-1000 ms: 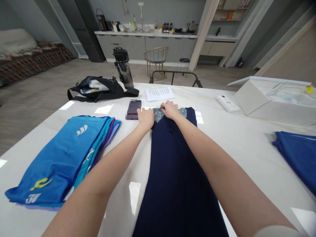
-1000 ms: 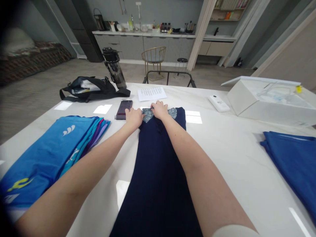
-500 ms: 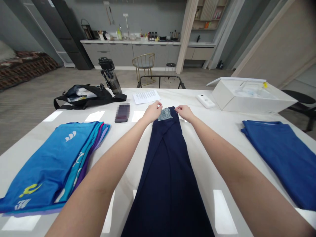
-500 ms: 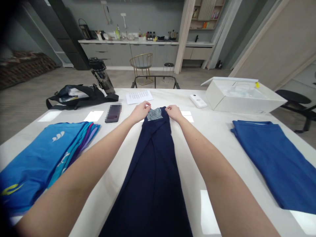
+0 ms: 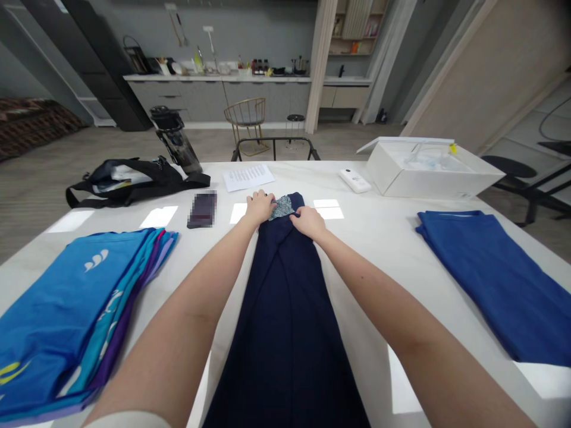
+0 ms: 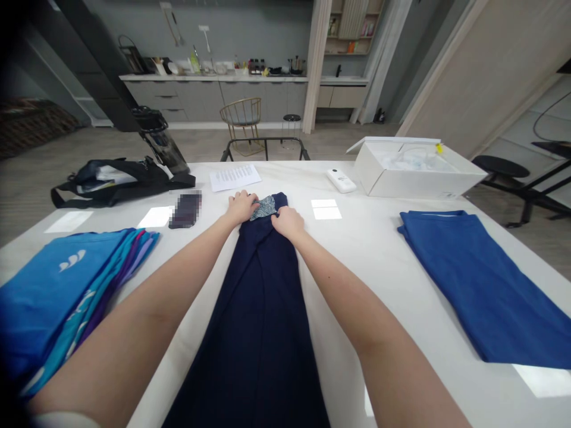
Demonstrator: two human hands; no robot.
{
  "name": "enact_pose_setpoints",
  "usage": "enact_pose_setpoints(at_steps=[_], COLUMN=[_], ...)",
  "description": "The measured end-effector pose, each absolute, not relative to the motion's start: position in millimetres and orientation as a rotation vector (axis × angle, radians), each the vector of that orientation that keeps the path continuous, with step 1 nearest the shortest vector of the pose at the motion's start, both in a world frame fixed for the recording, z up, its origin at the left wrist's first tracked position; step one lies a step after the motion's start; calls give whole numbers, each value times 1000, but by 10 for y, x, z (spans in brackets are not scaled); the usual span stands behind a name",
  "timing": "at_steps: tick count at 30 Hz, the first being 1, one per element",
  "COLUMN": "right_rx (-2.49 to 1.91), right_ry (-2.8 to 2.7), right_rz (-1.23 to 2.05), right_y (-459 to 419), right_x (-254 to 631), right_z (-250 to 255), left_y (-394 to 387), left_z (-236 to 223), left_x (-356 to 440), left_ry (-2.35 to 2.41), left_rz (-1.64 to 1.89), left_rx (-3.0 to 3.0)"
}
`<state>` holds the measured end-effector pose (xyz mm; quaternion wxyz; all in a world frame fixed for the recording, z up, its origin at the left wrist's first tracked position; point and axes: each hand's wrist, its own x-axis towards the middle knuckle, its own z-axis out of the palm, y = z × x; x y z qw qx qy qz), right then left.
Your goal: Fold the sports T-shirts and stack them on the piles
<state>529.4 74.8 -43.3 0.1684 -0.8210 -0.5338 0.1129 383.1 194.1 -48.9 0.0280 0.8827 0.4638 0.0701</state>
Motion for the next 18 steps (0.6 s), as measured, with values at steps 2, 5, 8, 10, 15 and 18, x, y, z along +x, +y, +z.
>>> enact_pose_setpoints(at_steps=[2, 5, 8, 10, 15, 18], right_rx=[-2248, -2110, -2056, -2073, -2277, -2347], right_ry=[-1521, -1500, -1408, -1318, -1273, -1319], right_rz=[295, 225, 157, 149, 252, 236], right_y=[733, 716, 757, 810, 856, 772], right_x=[5301, 5318, 5373, 5438, 5616, 5646], right_z=[-369, -209, -72, -63, -357, -535], left_y=[1958, 1989, 2026, 2035, 1921, 1759], left_z=[-426, -256, -97, -76, -324, -437], left_x=[3811, 3783, 3847, 3943, 4119, 4059], left_ry=[1423, 1391, 1331, 1290, 1344, 1331], left_rz=[294, 485, 623, 632, 515, 548], left_rx=[2693, 2634, 2609, 2635, 2730, 2736])
